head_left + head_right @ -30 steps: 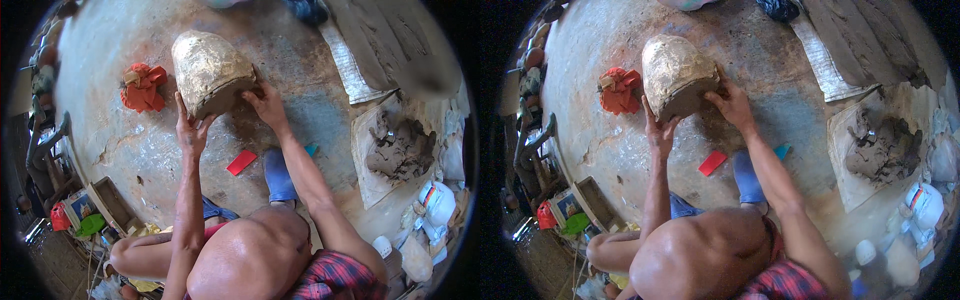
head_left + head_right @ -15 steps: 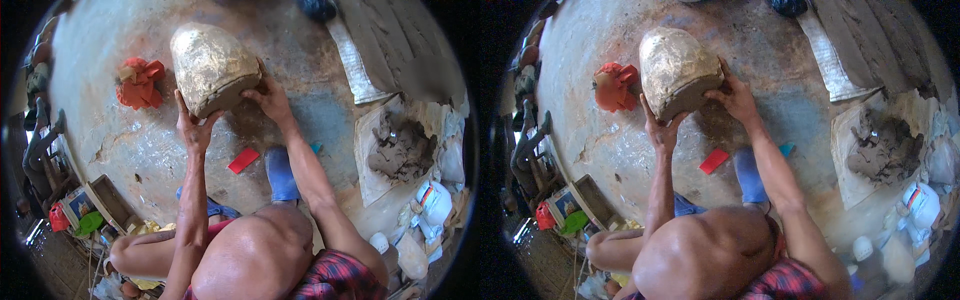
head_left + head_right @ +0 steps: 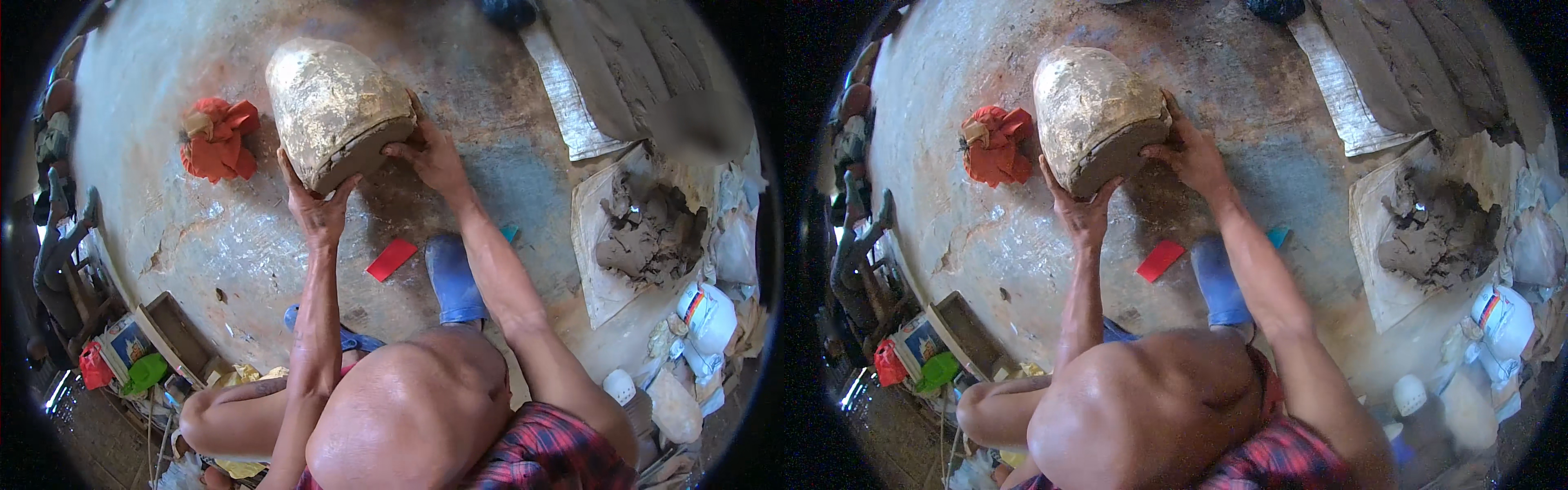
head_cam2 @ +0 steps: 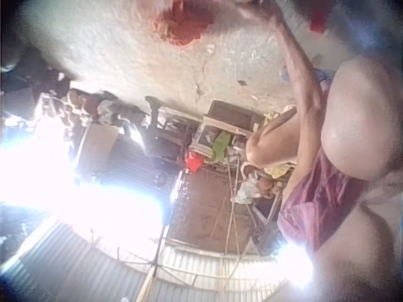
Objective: The person extracts a clay vessel from a two-part mold using a plastic tool and a pipe, then smooths a slab of clay on a board and cuts it with the same tool.
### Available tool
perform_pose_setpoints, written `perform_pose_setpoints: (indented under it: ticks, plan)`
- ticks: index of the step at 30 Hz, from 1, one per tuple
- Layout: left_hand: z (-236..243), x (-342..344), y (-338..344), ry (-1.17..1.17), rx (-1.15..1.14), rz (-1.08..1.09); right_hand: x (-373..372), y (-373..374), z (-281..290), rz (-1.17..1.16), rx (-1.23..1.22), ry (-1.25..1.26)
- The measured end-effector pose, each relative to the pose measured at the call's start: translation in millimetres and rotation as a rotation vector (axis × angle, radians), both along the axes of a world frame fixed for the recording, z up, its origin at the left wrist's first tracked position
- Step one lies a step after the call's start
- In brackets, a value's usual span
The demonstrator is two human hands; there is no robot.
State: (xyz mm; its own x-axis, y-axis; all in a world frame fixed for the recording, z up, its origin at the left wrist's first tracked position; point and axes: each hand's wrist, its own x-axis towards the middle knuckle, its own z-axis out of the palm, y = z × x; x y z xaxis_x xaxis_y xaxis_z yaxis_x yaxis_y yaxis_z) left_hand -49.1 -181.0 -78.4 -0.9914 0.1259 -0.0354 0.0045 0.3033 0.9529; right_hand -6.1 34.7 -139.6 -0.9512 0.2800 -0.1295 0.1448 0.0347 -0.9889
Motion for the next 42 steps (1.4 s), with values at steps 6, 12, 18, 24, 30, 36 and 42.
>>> perform_pose_setpoints:
  ticks: [6, 12, 18, 24, 30, 36, 42]
  plan:
    - [-9, -7, -11, 0.223, -0.168, -0.050, -6, 1, 17, 0.053, -0.027, 0.059]
    - [-7, 3, 3, 0.251, -0.273, -0.024, -1, -2, 2, 0.047, -0.143, 0.055]
    - [-9, 2, 6, 0.321, -0.287, 0.006, -4, -1, 17, 0.080, -0.056, 0.027]
    - [-9, 4, 12, 0.306, -0.239, 0.024, -5, -7, 24, -0.009, 0.199, 0.061]
    - [-8, 6, 16, 0.314, -0.269, 0.062, -4, -13, 27, -0.011, 0.220, -0.043]
    - [-5, 8, 9, 0.116, -0.006, -0.077, 3, -18, 24, -0.068, 0.195, 0.050]
    - [-1, 8, 9, 0.076, -0.003, -0.093, -5, -23, 25, -0.110, 0.153, -0.077]
